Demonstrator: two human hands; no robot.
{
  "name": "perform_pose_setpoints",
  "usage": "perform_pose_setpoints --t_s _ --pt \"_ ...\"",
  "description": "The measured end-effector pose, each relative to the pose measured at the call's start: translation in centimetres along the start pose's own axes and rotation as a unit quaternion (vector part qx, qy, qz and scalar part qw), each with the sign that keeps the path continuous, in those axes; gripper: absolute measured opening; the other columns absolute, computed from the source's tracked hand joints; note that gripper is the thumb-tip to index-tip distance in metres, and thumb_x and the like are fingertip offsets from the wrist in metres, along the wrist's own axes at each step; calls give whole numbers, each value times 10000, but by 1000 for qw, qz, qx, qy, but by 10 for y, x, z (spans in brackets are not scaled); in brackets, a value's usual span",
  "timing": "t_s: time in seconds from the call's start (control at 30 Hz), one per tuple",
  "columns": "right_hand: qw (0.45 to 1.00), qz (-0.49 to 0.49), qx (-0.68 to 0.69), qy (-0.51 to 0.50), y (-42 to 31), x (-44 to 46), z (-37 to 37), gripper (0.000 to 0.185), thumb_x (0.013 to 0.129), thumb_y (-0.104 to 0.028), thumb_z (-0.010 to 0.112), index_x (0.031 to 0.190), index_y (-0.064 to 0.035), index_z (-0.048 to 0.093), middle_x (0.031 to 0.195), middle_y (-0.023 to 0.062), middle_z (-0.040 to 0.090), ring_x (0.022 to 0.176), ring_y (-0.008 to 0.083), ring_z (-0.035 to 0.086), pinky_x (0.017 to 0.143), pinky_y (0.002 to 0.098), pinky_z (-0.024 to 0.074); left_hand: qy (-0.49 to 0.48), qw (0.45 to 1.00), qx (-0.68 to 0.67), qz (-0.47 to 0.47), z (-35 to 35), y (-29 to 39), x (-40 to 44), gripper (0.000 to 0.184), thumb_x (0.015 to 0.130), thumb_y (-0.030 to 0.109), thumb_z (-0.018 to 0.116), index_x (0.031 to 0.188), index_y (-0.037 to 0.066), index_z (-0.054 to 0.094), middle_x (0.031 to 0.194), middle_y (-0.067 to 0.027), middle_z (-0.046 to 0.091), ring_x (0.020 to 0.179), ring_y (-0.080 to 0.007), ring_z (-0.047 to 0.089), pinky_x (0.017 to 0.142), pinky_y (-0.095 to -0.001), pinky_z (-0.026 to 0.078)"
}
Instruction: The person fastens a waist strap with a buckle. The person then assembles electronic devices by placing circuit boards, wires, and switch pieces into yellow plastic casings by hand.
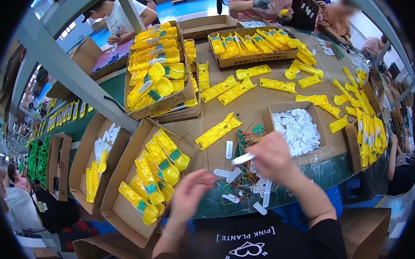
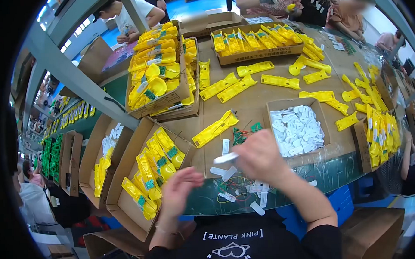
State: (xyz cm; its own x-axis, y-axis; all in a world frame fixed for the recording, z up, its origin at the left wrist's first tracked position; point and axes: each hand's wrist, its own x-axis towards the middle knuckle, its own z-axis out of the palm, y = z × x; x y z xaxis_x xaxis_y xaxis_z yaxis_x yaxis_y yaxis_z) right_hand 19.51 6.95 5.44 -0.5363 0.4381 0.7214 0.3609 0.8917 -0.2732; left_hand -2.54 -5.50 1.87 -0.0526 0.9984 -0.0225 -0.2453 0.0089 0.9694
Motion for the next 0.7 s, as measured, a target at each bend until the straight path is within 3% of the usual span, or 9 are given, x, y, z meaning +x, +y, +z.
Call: perform_pose_setpoints --t_s 0.17,0.27,0.3,0.33,0.4,0.47,0.5,0.57,0.7 --pt "993 -22 -115 19 -21 -16 26 280 586 -40 628 866 -48 616 692 7 523 650 174 504 633 331 361 -55 996 -73 8 41 -34 9 379 791 -24 530 1163 -11 456 1010 -105 571 921 -180 562 829 -308 454" --pt "992 -25 -123 8 -14 -27 27 287 598 -58 635 884 -42 618 696 -2 521 645 167 500 645 325 351 71 997 -24 2 31 -37 13 330 790 -17 541 1113 -17 473 946 -82 570 867 -169 565 791 -299 463" --pt "993 -17 -113 -5 -10 -29 30 268 601 -42 631 869 -46 618 703 5 534 651 170 510 646 332 361 87 983 142 76 26 -36 16 348 772 -16 568 1106 -11 472 933 -94 568 835 -185 573 769 -287 462" --pt "993 -16 -114 -3 -4 -33 33 268 601 -42 631 869 -46 618 703 5 534 651 170 510 646 332 361 99 936 304 149 23 -33 21 367 754 -16 595 1099 -5 471 920 -105 566 803 -200 580 748 -275 461" --pt "995 41 -82 -34 10 -41 38 245 599 -23 629 842 -59 617 716 21 551 657 177 523 659 339 370 74 904 382 176 25 -25 44 408 724 17 620 1095 -36 459 958 -147 550 878 -254 563 791 -318 449" --pt "994 66 -79 -48 17 -46 38 194 643 -59 623 836 -49 609 695 46 542 684 200 536 655 331 405 73 760 602 232 33 -35 72 446 716 55 624 1108 -64 448 1029 -172 525 977 -286 516 841 -360 423" --pt "991 130 -27 -31 19 -50 39 165 663 -52 623 827 -41 605 710 64 553 693 221 544 647 340 423 75 760 602 232 34 -44 84 446 716 55 624 1108 -64 448 1029 -172 525 977 -286 516 841 -360 423" --pt "977 207 40 -25 24 -54 37 104 714 -50 617 812 -23 599 770 107 579 721 270 564 630 357 463 132 658 703 235 31 -67 109 470 721 84 597 1133 -76 436 1033 -183 503 995 -284 484 822 -381 415" --pt "974 207 65 -59 19 -58 30 119 714 -21 613 833 -28 603 854 124 578 775 268 566 672 328 466 114 672 711 172 22 -91 133 402 730 69 547 1107 -47 470 945 -157 519 896 -278 509 756 -385 427"
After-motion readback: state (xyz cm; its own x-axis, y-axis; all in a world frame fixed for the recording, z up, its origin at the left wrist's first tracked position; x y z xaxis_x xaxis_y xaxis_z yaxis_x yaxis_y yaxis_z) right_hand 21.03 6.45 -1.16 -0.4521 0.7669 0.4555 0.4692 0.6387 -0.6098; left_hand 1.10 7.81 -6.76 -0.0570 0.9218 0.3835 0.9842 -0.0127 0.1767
